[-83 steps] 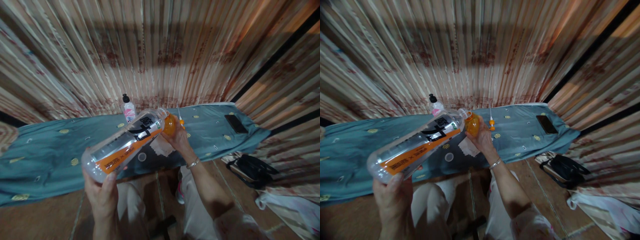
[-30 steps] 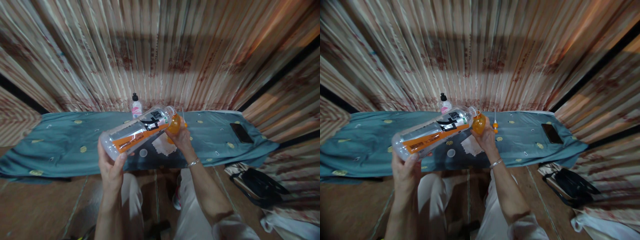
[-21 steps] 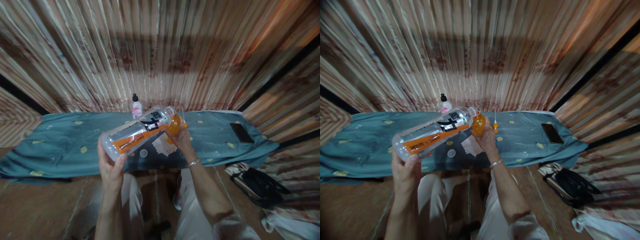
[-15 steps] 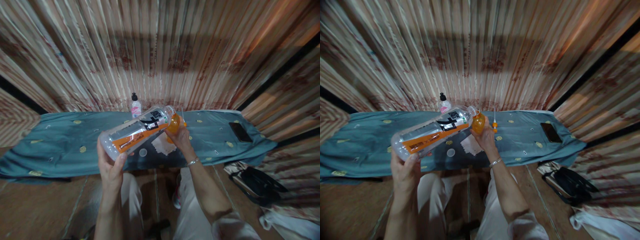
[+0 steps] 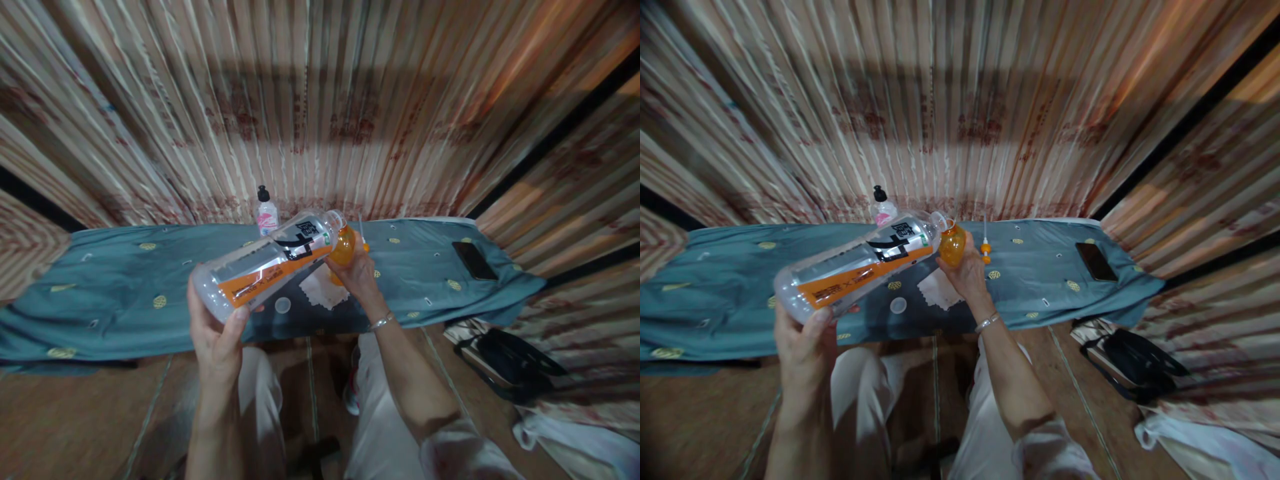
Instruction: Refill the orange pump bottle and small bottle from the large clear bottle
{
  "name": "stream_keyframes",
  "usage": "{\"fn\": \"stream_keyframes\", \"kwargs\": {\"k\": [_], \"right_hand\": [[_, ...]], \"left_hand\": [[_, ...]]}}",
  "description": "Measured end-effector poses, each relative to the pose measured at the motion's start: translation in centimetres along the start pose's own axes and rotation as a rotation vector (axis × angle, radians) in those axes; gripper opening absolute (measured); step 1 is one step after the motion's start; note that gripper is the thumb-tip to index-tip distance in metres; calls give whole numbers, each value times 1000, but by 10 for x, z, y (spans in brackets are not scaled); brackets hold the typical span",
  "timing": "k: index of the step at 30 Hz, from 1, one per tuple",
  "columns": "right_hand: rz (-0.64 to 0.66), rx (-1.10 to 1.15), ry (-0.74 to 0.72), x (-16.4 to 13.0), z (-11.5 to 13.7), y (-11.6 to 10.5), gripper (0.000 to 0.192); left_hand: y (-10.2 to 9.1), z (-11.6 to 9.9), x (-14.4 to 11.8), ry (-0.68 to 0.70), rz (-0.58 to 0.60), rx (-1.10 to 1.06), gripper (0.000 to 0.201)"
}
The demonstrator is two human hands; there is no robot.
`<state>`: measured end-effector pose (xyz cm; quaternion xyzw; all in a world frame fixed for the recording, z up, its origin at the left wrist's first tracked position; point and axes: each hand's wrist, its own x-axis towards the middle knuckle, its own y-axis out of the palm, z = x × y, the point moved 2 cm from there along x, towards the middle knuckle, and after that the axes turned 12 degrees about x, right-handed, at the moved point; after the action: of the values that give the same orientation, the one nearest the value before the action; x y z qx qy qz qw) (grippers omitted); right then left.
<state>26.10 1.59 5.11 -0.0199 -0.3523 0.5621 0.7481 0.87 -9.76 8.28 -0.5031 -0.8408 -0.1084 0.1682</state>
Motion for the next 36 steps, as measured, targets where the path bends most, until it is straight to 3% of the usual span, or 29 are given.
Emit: {"fn": "stream_keyframes", "kwargs": {"k": [18, 36], "right_hand": [[25, -6, 35, 1, 1, -1, 79], [3, -14, 7, 0, -3, 0, 74]], "left_hand": [[1, 1, -1, -13, -3, 4, 75], [-2, 7, 0, 2, -3, 19, 75]]}}
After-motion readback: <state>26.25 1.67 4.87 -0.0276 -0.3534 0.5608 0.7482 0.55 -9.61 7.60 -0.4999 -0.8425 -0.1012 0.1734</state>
